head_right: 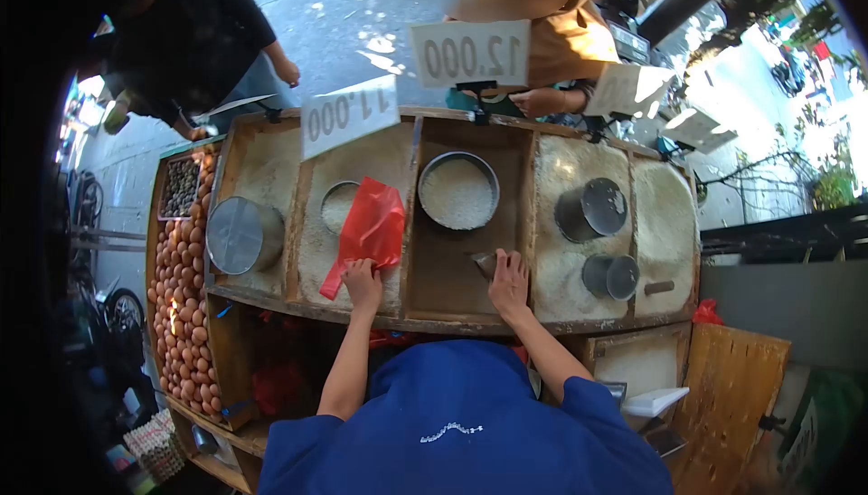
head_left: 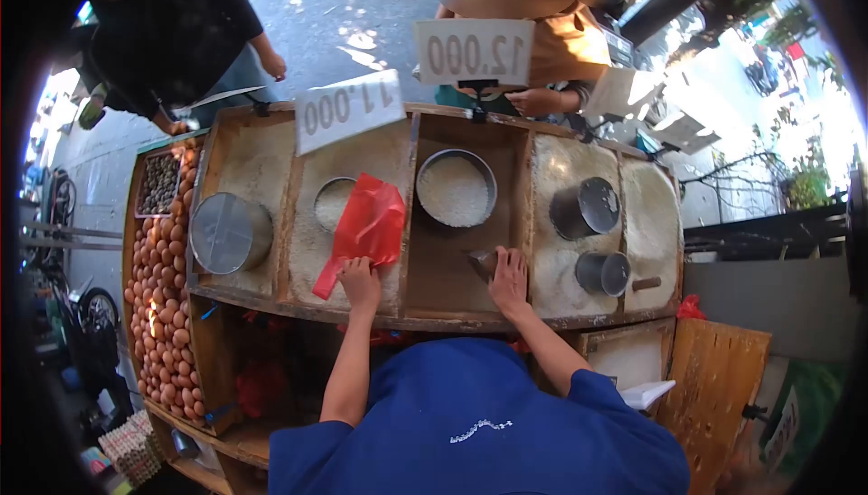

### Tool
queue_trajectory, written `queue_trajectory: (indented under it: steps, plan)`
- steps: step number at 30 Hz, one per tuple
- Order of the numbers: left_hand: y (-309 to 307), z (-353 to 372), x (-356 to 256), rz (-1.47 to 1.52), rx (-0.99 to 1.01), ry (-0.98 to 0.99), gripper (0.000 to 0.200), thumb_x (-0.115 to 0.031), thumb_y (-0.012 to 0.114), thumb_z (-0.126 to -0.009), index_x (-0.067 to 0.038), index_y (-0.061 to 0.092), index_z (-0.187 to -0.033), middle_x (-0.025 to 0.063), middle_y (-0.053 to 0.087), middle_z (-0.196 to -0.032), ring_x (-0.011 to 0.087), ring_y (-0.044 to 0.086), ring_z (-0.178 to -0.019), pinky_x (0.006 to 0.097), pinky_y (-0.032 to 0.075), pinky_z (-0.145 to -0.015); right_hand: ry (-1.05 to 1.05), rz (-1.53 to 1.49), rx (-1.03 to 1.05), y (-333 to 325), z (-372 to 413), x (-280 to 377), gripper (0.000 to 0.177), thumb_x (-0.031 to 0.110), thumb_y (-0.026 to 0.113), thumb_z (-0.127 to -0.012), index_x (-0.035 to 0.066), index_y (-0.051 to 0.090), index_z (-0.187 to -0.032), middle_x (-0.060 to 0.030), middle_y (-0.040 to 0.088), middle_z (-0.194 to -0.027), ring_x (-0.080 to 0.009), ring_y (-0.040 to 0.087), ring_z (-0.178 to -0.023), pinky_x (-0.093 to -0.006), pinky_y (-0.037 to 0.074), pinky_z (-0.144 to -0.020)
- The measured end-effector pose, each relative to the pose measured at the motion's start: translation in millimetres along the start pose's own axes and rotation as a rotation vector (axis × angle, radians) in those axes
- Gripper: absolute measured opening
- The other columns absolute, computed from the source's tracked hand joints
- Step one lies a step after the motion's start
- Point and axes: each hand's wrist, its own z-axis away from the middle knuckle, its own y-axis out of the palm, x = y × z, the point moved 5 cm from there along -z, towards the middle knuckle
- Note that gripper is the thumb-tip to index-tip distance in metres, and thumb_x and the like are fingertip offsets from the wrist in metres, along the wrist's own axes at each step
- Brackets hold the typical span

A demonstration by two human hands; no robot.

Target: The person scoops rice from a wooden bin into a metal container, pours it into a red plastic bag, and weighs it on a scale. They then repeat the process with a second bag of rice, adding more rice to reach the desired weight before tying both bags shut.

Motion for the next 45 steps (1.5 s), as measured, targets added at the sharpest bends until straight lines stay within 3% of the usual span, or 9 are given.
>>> queue_trajectory:
  steps: [6,8,12,14,17,23,34,38,45]
  plan:
    - [-97.5,20.0,24.3,0.524,-0.429,-0.222,0.015,-0.001,0.054,-0.076,-0.001,0.056,-0.09,0.0127,0.058,-0.088,0.0302,0.057,-0.086,0.0378,0.045,-0.082,0.363,-0.414,-0.077,153.3,23.8,-72.8,0.072,-0.006,0.051,-0.064,0.002,0.032,-0.133,-0.0219,0.042,-0.123,-0.0355,0.043,-0.115,-0.0414,0.036,-0.097]
    - [-138.0,45.2,41.7,0.753,-0.549,-0.383,0.016,0.001,0.051,-0.077,0.001,0.055,-0.092,0.0104,0.059,-0.091,0.0233,0.058,-0.09,0.0334,0.045,-0.085,0.532,-0.768,0.363,158.2,13.9,-56.7,0.074,-0.004,0.052,-0.067,0.001,0.029,-0.137,-0.0213,0.045,-0.126,-0.0316,0.047,-0.114,-0.0405,0.041,-0.095]
    - [-166.3,115.3,102.9,1.134,-0.827,-0.575,0.011,-0.01,0.048,-0.089,-0.001,0.051,-0.093,0.0078,0.055,-0.09,0.0176,0.056,-0.087,0.0356,0.048,-0.085,0.719,-0.863,0.407,210.3,25.0,-79.5,0.069,-0.003,0.052,-0.067,-0.002,0.034,-0.134,-0.0209,0.045,-0.13,-0.0326,0.044,-0.12,-0.0383,0.037,-0.099]
    - [-169.9,153.7,123.1,1.016,-0.902,-0.779,0.009,-0.013,0.051,-0.089,-0.003,0.05,-0.088,0.0044,0.053,-0.083,0.0174,0.055,-0.078,0.0346,0.049,-0.076,1.141,-1.028,0.798,236.4,42.2,-101.4,0.055,-0.004,0.053,-0.068,-0.005,0.045,-0.123,-0.0195,0.054,-0.114,-0.0327,0.053,-0.105,-0.0414,0.045,-0.088]
    - [-137.6,222.3,185.2,0.602,-0.871,-0.763,0.01,-0.013,0.051,-0.087,-0.003,0.052,-0.082,0.0054,0.052,-0.077,0.0185,0.054,-0.073,0.0341,0.047,-0.071,1.293,-1.123,0.736,168.8,33.3,-85.9,0.022,-0.006,0.053,-0.065,-0.003,0.055,-0.087,-0.0146,0.054,-0.081,-0.032,0.057,-0.08,-0.0463,0.05,-0.079]
    - [-92.9,279.0,199.9,0.137,-0.554,-1.183,0.02,-0.015,0.05,-0.083,0.001,0.058,-0.09,0.0199,0.062,-0.083,0.0343,0.061,-0.081,0.0404,0.046,-0.073,1.378,-1.591,0.628,142.7,50.0,-88.3,0.01,-0.007,0.053,-0.06,0.003,0.052,-0.061,-0.0101,0.05,-0.067,-0.0277,0.052,-0.066,-0.0407,0.048,-0.07]
    - [-25.7,249.9,262.6,0.206,-0.124,-0.993,0.021,-0.008,0.053,-0.078,0.003,0.057,-0.096,0.0236,0.061,-0.093,0.0402,0.058,-0.09,0.0446,0.044,-0.079,0.873,-1.312,-0.196,-56.5,-46.1,9.4,0.036,0.008,0.062,-0.07,-0.001,0.05,-0.103,-0.0094,0.055,-0.09,-0.0248,0.057,-0.088,-0.0376,0.046,-0.083]
    - [-14.6,201.7,290.5,0.27,-0.071,-0.776,0.023,-0.007,0.057,-0.076,0.003,0.056,-0.097,0.0238,0.059,-0.094,0.0407,0.056,-0.094,0.0442,0.044,-0.082,0.46,-0.029,-0.149,-154.1,-94.6,92.4,0.05,0.019,0.067,-0.07,0.001,0.045,-0.111,-0.0213,0.053,-0.108,-0.0376,0.054,-0.1,-0.0411,0.045,-0.086]
    - [-45.6,161.3,301.7,0.341,0.018,-0.665,0.028,-0.01,0.059,-0.075,0.005,0.056,-0.098,0.0254,0.059,-0.095,0.0418,0.056,-0.096,0.0453,0.043,-0.083,0.081,-0.088,0.223,-133.4,-86.2,242.9,0.054,0.016,0.066,-0.069,0.005,0.043,-0.116,-0.0207,0.051,-0.109,-0.0389,0.053,-0.101,-0.0428,0.045,-0.087]
